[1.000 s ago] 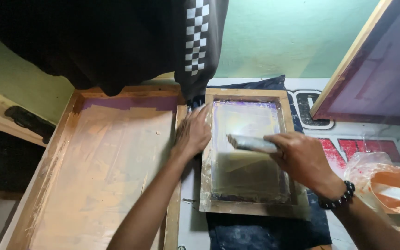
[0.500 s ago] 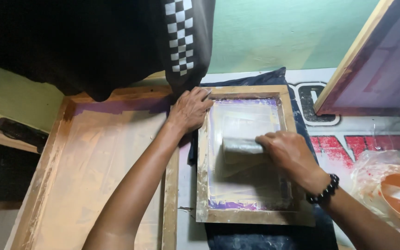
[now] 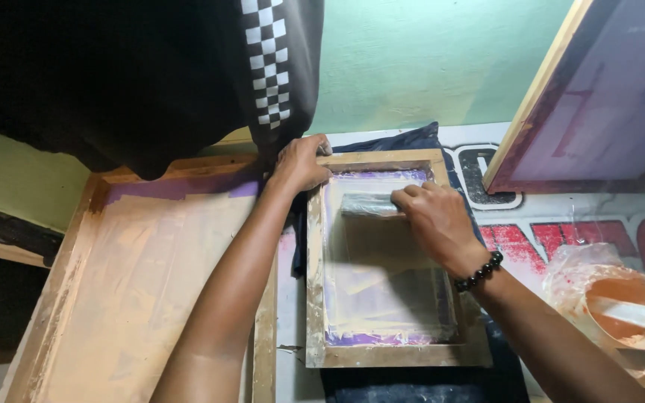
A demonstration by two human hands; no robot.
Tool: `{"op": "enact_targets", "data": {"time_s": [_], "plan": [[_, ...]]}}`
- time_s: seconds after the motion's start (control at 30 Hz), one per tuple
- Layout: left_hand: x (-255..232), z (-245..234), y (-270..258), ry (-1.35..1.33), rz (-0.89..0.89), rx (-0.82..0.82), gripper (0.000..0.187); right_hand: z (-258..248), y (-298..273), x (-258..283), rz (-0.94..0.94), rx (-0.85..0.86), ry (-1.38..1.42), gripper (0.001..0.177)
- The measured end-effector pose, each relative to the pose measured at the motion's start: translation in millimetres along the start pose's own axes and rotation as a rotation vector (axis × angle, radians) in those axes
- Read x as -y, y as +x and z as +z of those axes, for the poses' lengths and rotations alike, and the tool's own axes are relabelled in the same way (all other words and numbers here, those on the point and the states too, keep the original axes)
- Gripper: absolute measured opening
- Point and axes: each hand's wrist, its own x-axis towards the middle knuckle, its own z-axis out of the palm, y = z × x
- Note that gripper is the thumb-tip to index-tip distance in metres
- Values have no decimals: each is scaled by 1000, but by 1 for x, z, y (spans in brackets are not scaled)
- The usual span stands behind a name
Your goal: The person uses a squeegee to pull white ink across a screen printing frame placed over a dark garment. They repeatedly pull the ink from the top to the bottom of the frame to coat the mesh evenly.
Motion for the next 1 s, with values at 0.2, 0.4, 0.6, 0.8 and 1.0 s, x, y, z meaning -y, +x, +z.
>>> {"op": "enact_targets", "data": {"time_s": [0.2,0.4,0.6,0.8,1.0], "plan": [[8,21,19,-19,-27,-42,50,-17,-45,18,34,153,78,10],[-37,-6,-1,-92,-121,17,34,-53,-82,25,-65,241,156,35],[-2,36,33,-49,-79,-62,30,-37,-18,16,21,52,13,27],[-8,27,30,-80,-115,-52,28,-6,-20,13,3,84,50,15],[-6,31,39,-19,-121,-17,27,-55,-72,26,-14,279,160,15]]}}
